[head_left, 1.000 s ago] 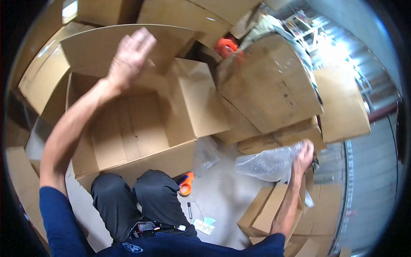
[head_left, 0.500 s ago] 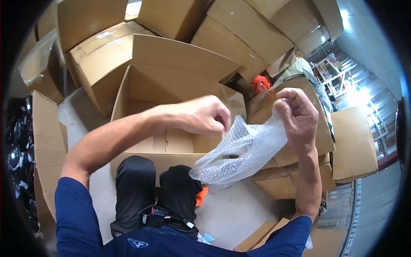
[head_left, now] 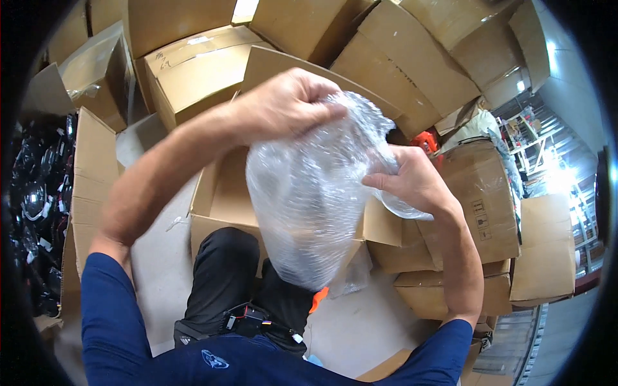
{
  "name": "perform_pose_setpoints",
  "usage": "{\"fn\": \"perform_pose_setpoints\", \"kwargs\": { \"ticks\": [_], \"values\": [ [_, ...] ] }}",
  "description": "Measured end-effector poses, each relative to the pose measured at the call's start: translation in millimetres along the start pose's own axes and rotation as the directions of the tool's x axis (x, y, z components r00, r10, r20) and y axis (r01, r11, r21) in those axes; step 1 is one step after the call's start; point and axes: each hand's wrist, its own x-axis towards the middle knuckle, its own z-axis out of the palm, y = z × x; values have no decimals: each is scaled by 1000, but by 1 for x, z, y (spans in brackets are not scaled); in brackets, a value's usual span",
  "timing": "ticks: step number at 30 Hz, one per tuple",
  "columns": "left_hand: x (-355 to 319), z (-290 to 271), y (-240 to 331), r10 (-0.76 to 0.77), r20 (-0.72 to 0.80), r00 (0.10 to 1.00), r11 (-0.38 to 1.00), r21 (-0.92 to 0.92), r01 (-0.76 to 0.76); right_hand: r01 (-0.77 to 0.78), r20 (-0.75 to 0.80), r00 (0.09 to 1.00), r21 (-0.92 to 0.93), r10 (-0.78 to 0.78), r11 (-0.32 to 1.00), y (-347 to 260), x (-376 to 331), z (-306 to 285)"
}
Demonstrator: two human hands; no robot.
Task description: The person tapes a cardboard box shut with a tape dispenser, lines an open cardboard box with bubble wrap, and packs black electronic components into the box from a large container.
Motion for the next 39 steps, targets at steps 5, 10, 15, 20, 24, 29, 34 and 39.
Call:
{"fn": "perform_pose_setpoints", "kwargs": {
  "ticks": [5, 10, 15, 20, 24, 29, 34, 39],
  "values": [
    [-7, -78, -49, 5, -202, 979, 817, 565, 113, -57, 28, 998, 249, 52, 967, 70, 40, -12],
    [6, -51, -112, 594, -101, 798, -25, 989, 144, 4, 13, 1000, 11, -4, 1000, 168, 140, 35],
    [-26, 30, -277, -90, 96, 991, 189, 979, -77, -78, 115, 986, -307, 118, 949, 248, 226, 136],
    [-73, 39, -445, -444, 132, 886, 249, 968, -19, 91, 233, 971, -555, 50, 827, 349, 279, 262],
    [-75, 42, -517, -772, 90, 630, 340, 895, 289, 57, 324, 926, -621, 191, 781, 416, 289, 337],
    [-73, 39, -539, -892, 35, 450, 256, 861, 440, -30, 145, 969, -739, 203, 673, 446, 298, 376],
    [-54, 39, -519, -839, 9, 544, 178, 950, 258, 64, 85, 996, -599, -16, 798, 402, 300, 434],
    [-94, 22, -560, -720, -366, 590, -184, 920, 346, -40, 267, 933, -587, 240, 809, 413, 251, 464]
  ]
}}
